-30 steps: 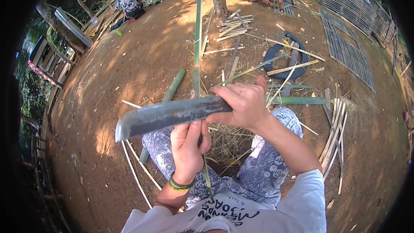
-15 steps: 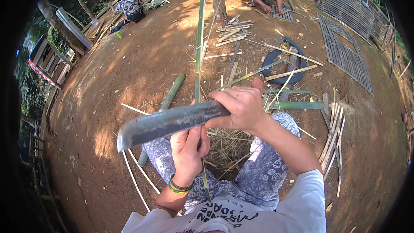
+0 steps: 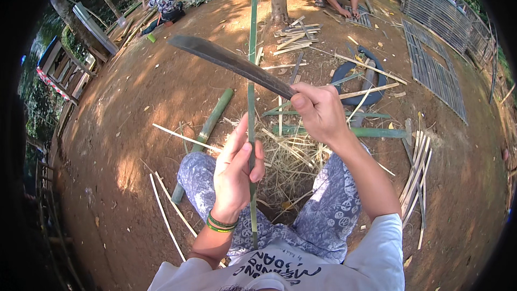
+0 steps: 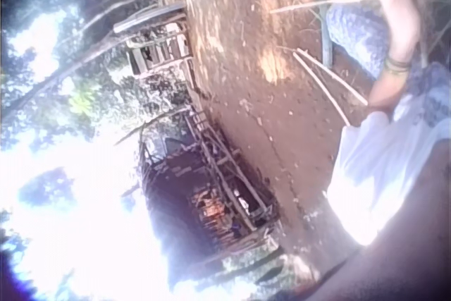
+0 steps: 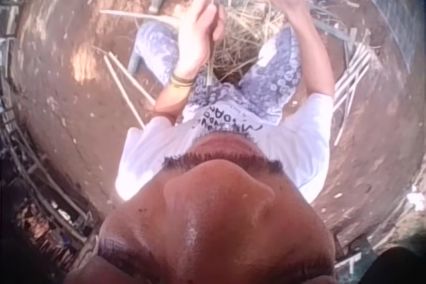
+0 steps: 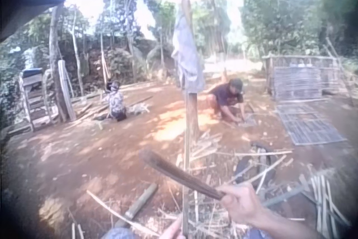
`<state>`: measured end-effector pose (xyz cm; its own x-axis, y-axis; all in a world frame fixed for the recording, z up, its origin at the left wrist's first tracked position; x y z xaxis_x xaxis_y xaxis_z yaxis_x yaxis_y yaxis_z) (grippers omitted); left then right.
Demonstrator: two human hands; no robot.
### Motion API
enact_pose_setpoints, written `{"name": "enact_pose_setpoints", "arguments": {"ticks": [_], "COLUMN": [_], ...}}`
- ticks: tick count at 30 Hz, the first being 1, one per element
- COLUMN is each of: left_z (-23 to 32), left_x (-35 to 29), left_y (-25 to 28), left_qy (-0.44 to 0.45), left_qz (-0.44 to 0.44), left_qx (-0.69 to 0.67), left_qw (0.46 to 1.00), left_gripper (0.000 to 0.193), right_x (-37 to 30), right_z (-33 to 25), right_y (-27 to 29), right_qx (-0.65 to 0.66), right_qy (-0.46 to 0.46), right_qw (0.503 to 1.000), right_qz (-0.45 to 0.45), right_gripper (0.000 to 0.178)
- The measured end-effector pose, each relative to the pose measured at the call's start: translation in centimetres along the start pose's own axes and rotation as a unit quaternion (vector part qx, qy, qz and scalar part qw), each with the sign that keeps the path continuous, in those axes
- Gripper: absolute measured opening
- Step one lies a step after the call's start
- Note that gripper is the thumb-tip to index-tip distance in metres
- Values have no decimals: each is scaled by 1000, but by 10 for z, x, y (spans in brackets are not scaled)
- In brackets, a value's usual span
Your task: The person sits on the ground and uses a machete to split a long bamboo pole into thin strips. They hold the bamboo vertically and repeatedly strike it with the machete to separate the material into smaller pieces.
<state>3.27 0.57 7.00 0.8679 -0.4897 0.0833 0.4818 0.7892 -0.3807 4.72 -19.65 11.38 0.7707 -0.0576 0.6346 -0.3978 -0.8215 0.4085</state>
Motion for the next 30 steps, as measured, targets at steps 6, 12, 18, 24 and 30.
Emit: {"name": "enact_pose_setpoints", "arguments": {"ticks": [6, 12, 18, 24, 30], "left_z": [-1, -4, -9, -5, -4], "left_x": [19, 28, 31, 28, 20], "left_y": [3, 1, 8, -1, -10], "left_qy": [5, 29, 41, 53, 82], "left_qz": [-12, 5, -35, -44, -48], "left_qx": [-92, -110, -235, -225, -189], "left_qw": [996, 994, 970, 972, 977], "left_gripper": [60, 58, 57, 58, 51], "right_x": [-20, -35, -45, -49, -41], "right_z": [7, 10, -1, 0, -5], "right_y": [-15, -26, -37, -43, -39], "right_qx": [132, 163, 56, -60, -113], "right_qy": [-66, -133, -6, 49, 66], "right_qw": [987, 976, 997, 996, 991], "right_qz": [-58, -60, -53, -34, -9], "right_gripper": [69, 59, 51, 55, 61]}}
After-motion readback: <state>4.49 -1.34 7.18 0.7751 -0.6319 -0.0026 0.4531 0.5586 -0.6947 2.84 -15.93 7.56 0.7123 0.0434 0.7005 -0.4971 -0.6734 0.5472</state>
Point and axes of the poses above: each hand's wrist, its own x-axis towards the middle knuckle, its own y-axis out of the back of the hand, z = x × y, the point moved 4 cm from there along x, towards the middle knuckle, and after that the axes turned 6 degrees about x, right-handed, at the moved point
